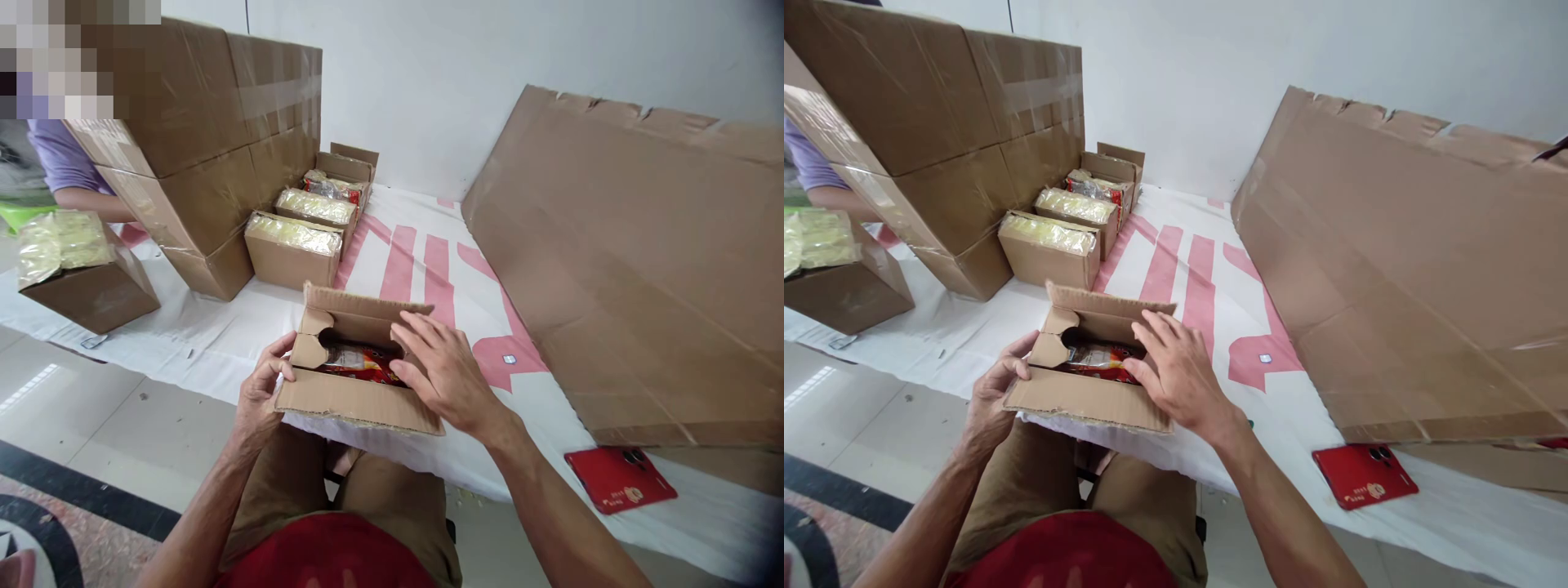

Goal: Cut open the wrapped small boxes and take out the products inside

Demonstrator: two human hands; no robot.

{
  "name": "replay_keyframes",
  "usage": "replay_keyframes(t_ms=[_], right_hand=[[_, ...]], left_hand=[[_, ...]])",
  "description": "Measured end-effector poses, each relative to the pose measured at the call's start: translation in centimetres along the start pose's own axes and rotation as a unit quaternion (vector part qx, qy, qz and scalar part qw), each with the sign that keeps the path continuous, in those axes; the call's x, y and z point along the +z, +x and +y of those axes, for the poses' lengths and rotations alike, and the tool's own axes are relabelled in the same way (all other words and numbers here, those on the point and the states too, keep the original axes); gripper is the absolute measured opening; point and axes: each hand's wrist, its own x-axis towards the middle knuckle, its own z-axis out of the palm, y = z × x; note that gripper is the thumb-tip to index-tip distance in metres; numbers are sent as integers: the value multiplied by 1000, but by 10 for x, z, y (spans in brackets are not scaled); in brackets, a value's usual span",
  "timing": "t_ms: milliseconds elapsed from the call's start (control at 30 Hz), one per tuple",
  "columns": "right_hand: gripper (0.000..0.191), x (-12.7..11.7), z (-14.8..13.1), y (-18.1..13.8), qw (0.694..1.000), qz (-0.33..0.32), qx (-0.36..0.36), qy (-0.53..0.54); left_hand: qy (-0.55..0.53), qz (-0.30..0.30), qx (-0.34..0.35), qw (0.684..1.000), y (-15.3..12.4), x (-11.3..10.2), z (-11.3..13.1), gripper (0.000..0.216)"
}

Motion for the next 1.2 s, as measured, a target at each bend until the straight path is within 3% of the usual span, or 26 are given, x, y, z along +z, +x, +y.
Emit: replay_keyframes(t_ms=[167, 300, 367, 433, 533, 633, 733, 833, 933, 1200], right_hand=[[44, 13, 15, 36, 998, -50, 20, -38], [29, -1, 4, 42, 997, -41, -22, -62], [22, -9, -7, 46, 991, -100, -69, -50], [15, -9, -18, 54, 972, -203, -107, -46], [15, 0, -27, 67, 944, -296, -120, -87], [28, 6, -26, 73, 956, -263, -92, -94], [30, 0, -17, 72, 977, -207, -55, -25], [14, -6, -12, 69, 961, -266, -69, -4], [9, -1, -19, 70, 940, -323, -91, -65], [28, 22, -25, 69, 961, -248, -78, -89]], left_hand=[[-10, 1, 18, 1000, 0, -2, -7, 33], [0, 10, 23, 1000, 0, 0, -9, 30], [4, 10, 21, 1000, 0, 0, -9, 29], [5, 7, 16, 1000, 0, 1, -9, 29], [11, 6, 12, 1000, -1, 1, -9, 30], [7, 5, 7, 1000, -1, 1, -9, 30], [1, 7, 5, 1000, -1, 2, -10, 32], [12, 14, 2, 1000, 0, 3, -9, 30], [24, 15, -5, 1000, -1, 3, -6, 28], [34, 23, -9, 999, -2, 5, -4, 22]])
